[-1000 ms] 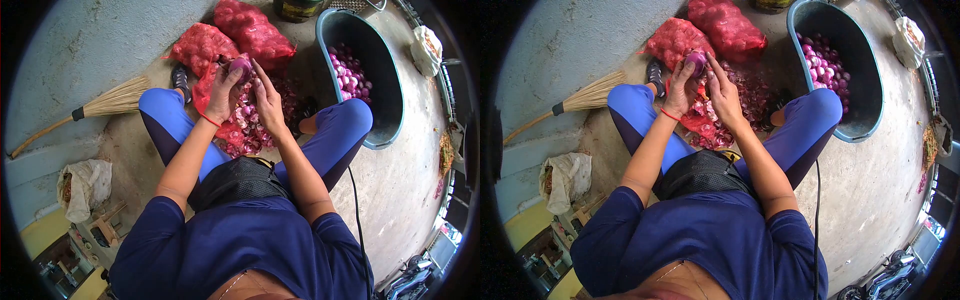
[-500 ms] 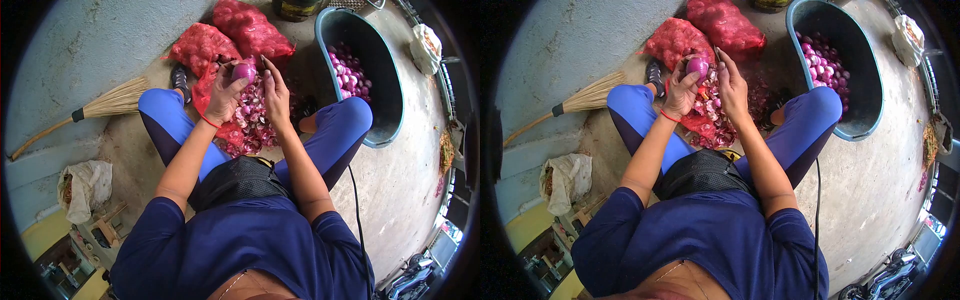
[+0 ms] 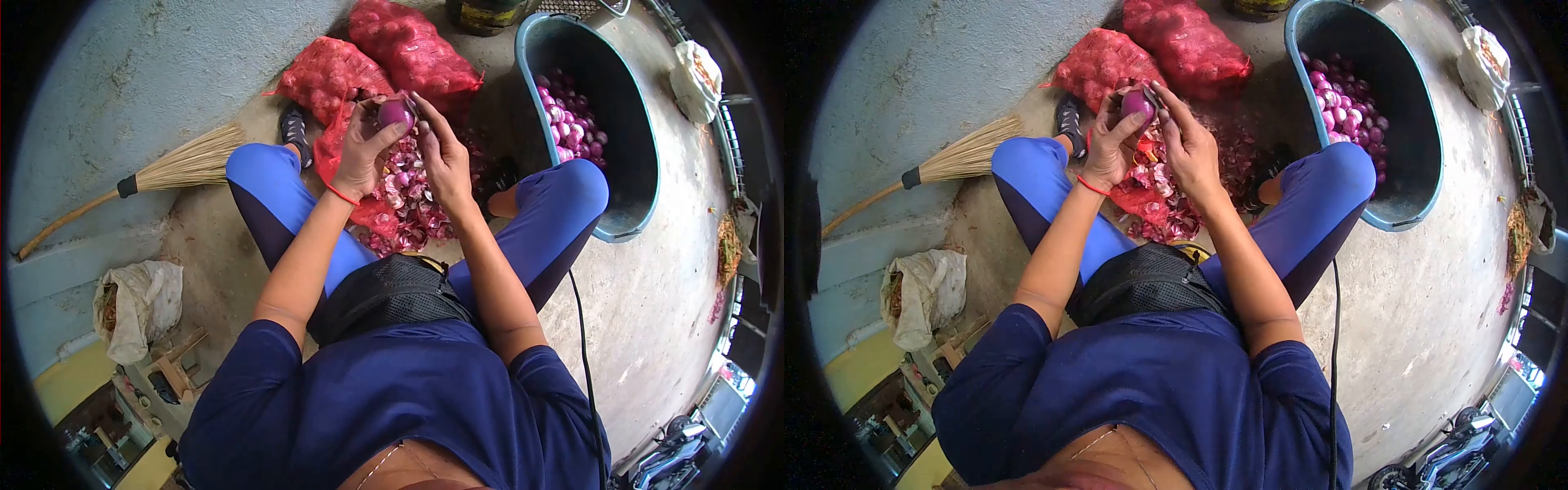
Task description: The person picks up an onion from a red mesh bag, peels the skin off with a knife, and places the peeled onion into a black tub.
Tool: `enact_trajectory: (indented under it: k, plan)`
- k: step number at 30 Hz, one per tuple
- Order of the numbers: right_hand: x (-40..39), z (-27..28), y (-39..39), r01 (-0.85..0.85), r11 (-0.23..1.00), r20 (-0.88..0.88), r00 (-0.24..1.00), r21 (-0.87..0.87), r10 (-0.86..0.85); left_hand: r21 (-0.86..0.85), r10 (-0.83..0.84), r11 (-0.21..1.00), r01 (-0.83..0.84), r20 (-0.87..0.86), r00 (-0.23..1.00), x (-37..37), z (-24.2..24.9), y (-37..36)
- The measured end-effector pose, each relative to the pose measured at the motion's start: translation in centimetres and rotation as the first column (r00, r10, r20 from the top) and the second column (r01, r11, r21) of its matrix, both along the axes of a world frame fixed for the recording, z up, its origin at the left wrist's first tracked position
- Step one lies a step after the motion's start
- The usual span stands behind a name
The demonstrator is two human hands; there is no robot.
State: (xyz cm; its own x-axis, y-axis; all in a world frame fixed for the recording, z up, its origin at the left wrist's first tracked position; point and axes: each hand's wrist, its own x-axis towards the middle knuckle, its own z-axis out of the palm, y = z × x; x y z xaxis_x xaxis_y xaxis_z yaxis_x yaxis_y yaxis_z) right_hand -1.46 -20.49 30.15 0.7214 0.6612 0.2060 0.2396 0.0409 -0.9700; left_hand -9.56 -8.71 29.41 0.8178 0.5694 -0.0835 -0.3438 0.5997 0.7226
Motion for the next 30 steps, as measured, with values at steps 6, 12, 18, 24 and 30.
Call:
enact_trajectory:
  k: [6,12,18,24,30]
  plan:
    - [-0.1,0.3,-0.1,0.04,0.999,-0.107,0.994,0.025,-0.037,0.021,-0.041,0.999,0.04,0.024,0.999,0.1,-0.7,0.3]
    - [0.4,0.2,0.0,0.072,0.996,-0.073,0.995,0.054,-0.069,-0.015,-0.093,0.996,0.093,0.025,0.995,-0.2,-0.5,0.5]
    - [1.5,0.5,-0.7,0.105,0.993,0.028,0.994,-0.058,-0.103,0.034,-0.112,0.993,0.112,-0.011,0.994,0.0,-0.3,0.7]
    - [1.0,1.0,-0.9,-0.021,0.974,-0.018,1.0,-0.226,0.018,0.039,-0.052,0.998,0.055,-0.059,0.997,0.1,0.5,0.8]
    - [0.9,1.1,-0.8,-0.03,0.959,0.016,0.999,-0.282,0.036,0.17,0.028,0.985,-0.012,-0.091,0.995,0.0,-0.2,0.8]
